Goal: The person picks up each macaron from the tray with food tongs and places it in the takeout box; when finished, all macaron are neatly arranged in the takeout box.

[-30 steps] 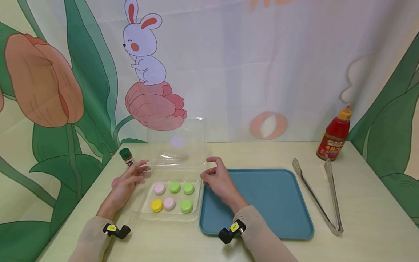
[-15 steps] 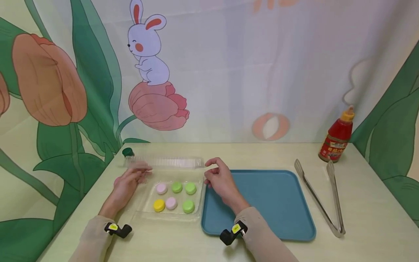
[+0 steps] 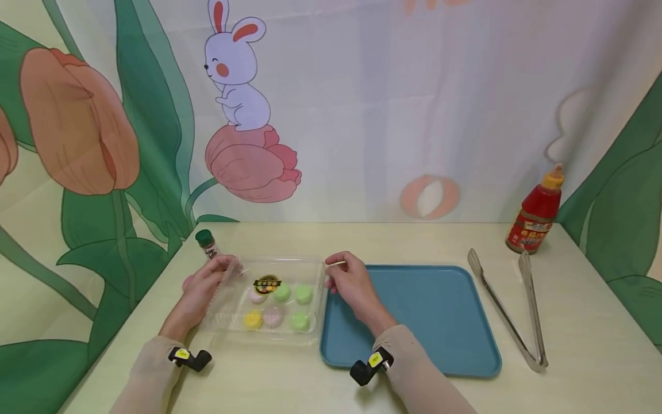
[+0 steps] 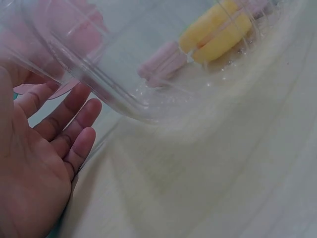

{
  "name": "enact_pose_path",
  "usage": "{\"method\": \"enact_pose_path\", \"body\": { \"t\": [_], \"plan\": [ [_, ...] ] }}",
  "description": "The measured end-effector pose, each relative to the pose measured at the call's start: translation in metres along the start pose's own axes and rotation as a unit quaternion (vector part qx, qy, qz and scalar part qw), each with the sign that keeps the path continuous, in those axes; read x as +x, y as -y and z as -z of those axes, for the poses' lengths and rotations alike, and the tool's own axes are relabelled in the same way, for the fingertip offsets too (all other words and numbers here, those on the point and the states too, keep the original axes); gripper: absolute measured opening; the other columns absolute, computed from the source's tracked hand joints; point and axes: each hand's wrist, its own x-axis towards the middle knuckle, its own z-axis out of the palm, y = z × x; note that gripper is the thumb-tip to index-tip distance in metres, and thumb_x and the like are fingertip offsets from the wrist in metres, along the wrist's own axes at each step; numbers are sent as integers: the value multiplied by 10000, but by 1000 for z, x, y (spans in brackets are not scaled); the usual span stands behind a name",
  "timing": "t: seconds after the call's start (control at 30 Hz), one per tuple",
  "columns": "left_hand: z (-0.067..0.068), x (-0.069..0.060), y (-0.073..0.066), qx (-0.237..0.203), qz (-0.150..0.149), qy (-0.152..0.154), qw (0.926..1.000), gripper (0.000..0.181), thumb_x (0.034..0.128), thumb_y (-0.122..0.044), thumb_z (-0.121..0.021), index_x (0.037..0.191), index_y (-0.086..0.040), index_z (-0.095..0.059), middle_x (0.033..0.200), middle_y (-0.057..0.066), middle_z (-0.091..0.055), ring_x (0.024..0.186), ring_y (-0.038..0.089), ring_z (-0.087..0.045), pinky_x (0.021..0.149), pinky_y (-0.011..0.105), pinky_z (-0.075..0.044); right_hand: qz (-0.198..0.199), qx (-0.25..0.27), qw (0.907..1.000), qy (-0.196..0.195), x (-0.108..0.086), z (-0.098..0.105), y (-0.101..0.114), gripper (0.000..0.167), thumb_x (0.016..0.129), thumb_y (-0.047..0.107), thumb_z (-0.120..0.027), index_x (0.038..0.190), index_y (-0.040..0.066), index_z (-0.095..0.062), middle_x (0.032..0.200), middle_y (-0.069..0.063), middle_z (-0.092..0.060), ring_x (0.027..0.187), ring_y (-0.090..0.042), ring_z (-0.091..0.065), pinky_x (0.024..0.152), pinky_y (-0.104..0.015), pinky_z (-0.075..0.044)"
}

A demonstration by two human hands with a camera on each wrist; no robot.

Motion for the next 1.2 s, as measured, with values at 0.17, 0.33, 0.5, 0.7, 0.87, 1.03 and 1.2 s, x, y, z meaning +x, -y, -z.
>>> {"method": "enact_pose_path", "body": {
  "t": [0.17,0.33,0.5,0.7,0.87,1.03,1.2],
  "plan": [
    [-2,1,-1,186,29,-9,9998,359,1181,-205,-481,1503,-117,-613,1516,122,-590,1412,247,-508,1200,365,-399,210,-880,9953,343,-13,9,8,376,1096,101,-629,1471,88,-636,1257,-173,-718,880,-217,-719,783,-365,-615],
    [-2,-1,-2,369,22,-9,9993,368,1185,-234,-487,1519,-132,-604,1550,117,-588,1460,271,-476,1263,520,-335,560,-1834,9775,875,-40,17,20,672,1081,161,-689,1695,204,-420,1626,-194,-532,1043,-204,-740,791,-386,-630],
    [-1,-2,-3,480,-32,-64,9988,363,1182,-246,-492,1514,-166,-615,1537,101,-608,1465,277,-485,1264,542,-326,569,-2046,9653,1522,-67,18,24,861,1067,195,-745,1774,211,-255,1692,-213,-388,1006,-169,-725,785,-336,-627],
    [-2,-5,-2,537,3,-105,9985,358,1182,-266,-489,1505,-200,-630,1532,82,-624,1446,262,-503,1233,492,-353,622,-1856,9636,1820,-81,16,16,936,1051,164,-772,1787,183,-195,1637,-226,-382,974,-185,-702,814,-287,-611],
    [-5,-8,-5,455,39,-201,9988,369,1186,-337,-514,1515,-214,-628,1565,74,-612,1472,260,-513,1257,498,-355,516,-1731,9703,1612,-83,13,12,922,1029,179,-799,1772,160,-254,1573,-222,-436,947,-187,-676,777,-277,-604],
    [-7,-13,-12,633,144,-254,9976,437,1182,-400,-533,1601,-279,-552,1649,90,-534,1544,318,-476,1291,592,-337,404,-1845,9747,1199,-88,7,7,831,1025,186,-804,1732,146,-371,1547,-181,-438,925,-176,-643,730,-273,-588],
    [0,-34,-27,1035,35,-257,9943,467,1193,-287,-510,1654,-215,-495,1655,137,-515,1498,340,-511,1165,444,-477,592,-1874,9756,980,-90,2,3,785,1012,189,-797,1705,130,-432,1548,-181,-419,887,-156,-644,731,-257,-576]
  ]
}}
